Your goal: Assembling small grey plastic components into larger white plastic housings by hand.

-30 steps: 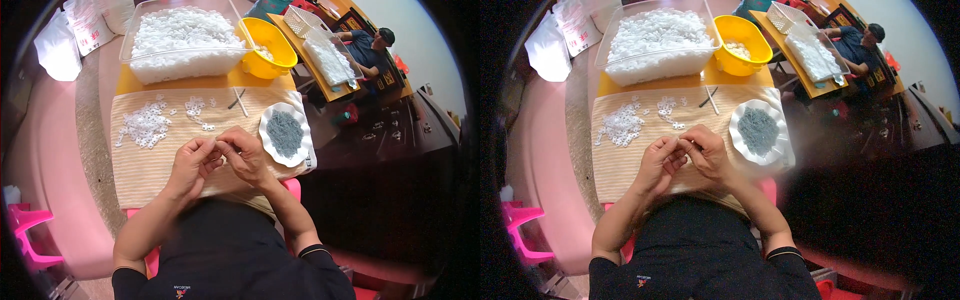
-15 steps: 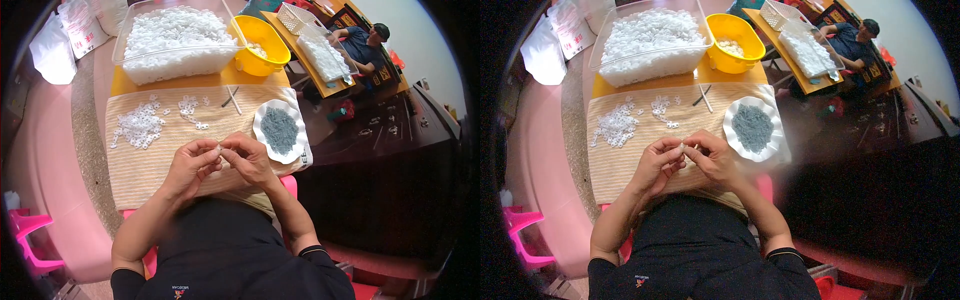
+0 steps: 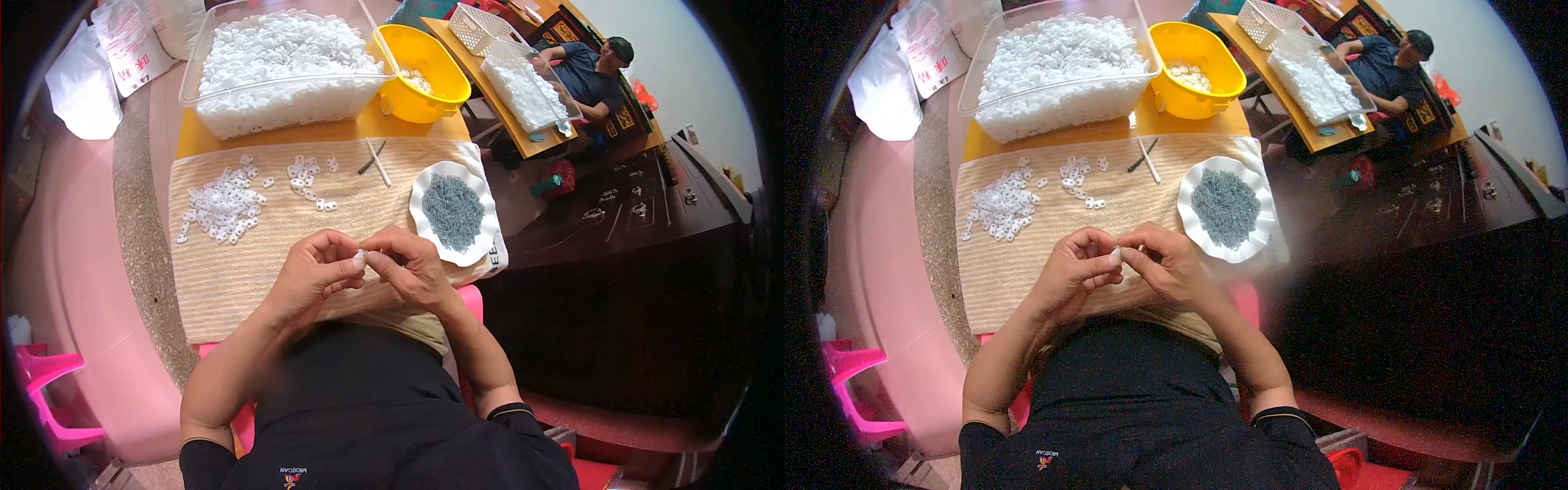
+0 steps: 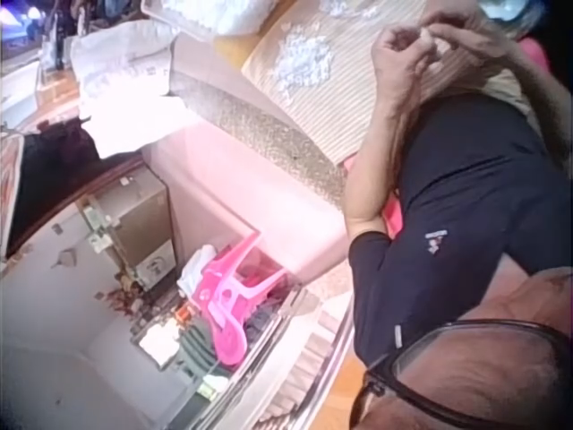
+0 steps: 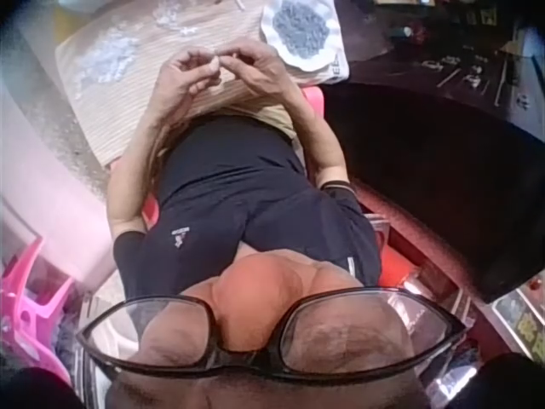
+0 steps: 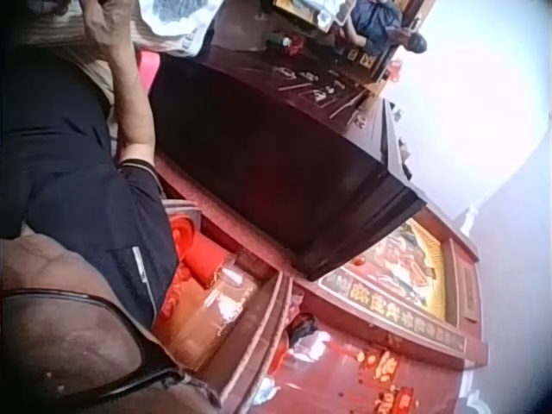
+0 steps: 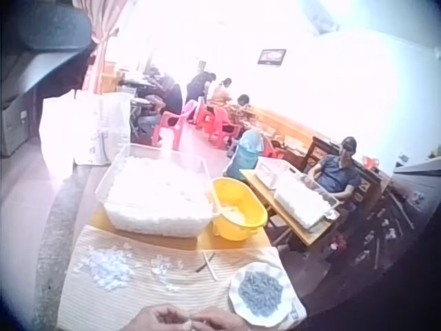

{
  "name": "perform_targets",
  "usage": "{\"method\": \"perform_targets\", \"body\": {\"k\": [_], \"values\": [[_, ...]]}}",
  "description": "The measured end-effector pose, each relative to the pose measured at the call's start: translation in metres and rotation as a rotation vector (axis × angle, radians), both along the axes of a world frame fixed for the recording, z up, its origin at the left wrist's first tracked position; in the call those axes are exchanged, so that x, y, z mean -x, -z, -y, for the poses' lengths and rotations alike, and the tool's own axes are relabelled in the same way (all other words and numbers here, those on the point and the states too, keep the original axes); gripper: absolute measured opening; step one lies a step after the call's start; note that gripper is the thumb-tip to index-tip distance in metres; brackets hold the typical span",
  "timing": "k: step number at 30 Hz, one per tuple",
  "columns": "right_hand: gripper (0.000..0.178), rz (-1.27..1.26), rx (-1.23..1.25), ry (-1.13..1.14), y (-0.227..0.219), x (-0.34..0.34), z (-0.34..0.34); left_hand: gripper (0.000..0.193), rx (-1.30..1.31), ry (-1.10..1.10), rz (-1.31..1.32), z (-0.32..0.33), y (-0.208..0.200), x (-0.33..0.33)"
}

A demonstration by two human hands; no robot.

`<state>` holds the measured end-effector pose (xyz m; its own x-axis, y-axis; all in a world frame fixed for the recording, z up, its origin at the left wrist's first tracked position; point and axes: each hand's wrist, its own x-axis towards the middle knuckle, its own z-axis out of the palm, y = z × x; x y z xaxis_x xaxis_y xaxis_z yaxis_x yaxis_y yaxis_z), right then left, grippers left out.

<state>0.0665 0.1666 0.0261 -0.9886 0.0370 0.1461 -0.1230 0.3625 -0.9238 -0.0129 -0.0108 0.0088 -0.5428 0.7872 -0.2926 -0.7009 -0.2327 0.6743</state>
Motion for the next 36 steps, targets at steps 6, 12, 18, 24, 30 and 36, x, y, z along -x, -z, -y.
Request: {"method": "perform_targets", "body": {"k": [6,12,18,24,30,36], "values": [[0.009,-0.058,-0.06,0.115,-0.002,-0.008,-0.008,0.021,0.019,0.032,0.024,-0.002,-0.002,-0.003],[0.007,-0.201,-0.487,0.415,-0.003,-0.004,-0.057,0.021,0.023,0.002,-0.003,-0.003,0.005,-0.004],[0.018,-0.059,-0.664,0.508,-0.001,0.014,-0.114,0.013,0.006,0.033,-0.008,-0.004,0.002,-0.006],[0.019,-0.003,-0.847,0.491,0.006,0.031,-0.123,0.013,0.025,0.031,-0.004,-0.005,0.005,-0.005],[0.014,-0.009,-0.804,0.464,0.019,0.035,-0.126,0.013,0.015,0.042,-0.004,-0.005,0.004,-0.004],[0.012,-0.017,-0.854,0.477,0.02,0.033,-0.125,0.013,0.027,0.023,0.007,-0.005,0.004,-0.004]]}}
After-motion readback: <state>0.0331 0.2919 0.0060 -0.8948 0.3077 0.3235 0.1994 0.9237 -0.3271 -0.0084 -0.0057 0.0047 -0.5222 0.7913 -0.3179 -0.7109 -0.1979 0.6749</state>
